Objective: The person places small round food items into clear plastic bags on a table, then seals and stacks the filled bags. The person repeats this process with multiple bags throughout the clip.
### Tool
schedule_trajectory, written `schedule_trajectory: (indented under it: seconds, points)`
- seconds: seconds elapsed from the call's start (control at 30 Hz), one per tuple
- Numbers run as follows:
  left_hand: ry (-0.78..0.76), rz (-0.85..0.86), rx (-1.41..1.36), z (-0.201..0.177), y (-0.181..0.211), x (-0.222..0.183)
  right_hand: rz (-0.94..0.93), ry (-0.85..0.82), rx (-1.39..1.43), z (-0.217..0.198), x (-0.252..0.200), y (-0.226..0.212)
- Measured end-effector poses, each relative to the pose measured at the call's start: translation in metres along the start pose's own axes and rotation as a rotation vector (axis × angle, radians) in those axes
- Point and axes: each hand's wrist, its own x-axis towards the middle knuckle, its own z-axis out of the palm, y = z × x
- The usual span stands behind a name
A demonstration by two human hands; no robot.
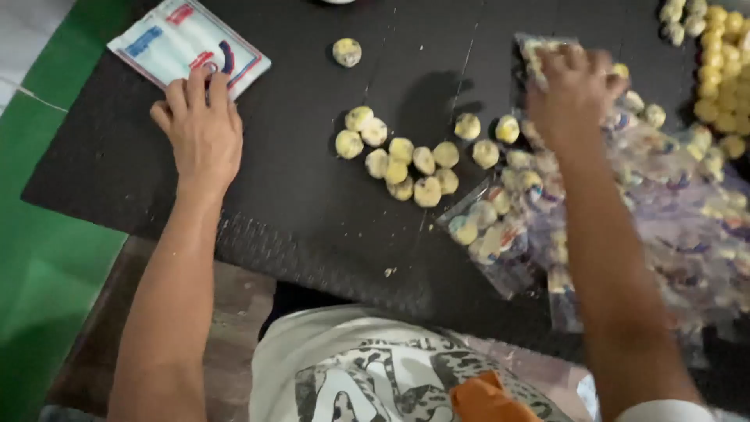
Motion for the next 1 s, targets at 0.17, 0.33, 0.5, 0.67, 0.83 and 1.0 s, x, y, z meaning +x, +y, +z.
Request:
schedule_trajectory:
  seconds: [0.17,0.33,0.5,0.67,0.83,1.0]
  points:
    - [0.085,0.053,0.067,0.011,-0.004,0.001,0.306,-0.555,0.21,-0.059,-0.033,-0.108]
    - [0.124,0.158,0.175,0.022,-0.01,0.004,0.457,-0.779,0.344,-0.041,-0.044,-0.133]
    - [0.068,0.253,0.192,0.032,-0.023,-0.004,0.155,-0.309,0.707,-0.054,-0.043,-0.125]
    - [-0.008,0.24,0.16,0.068,-0.029,0.003,0.115,-0.073,0.241,0.061,-0.052,-0.078]
    - [-0.079,0.134,-0.026,0.08,-0.039,0.014,0.018,-0.044,0.337,0.077,-0.063,-0.075]
    - [-0.248,-0.088,-0.599,0.037,-0.038,0.035,-0.007,0.14,0.3,0.071,-0.076,-0.078]
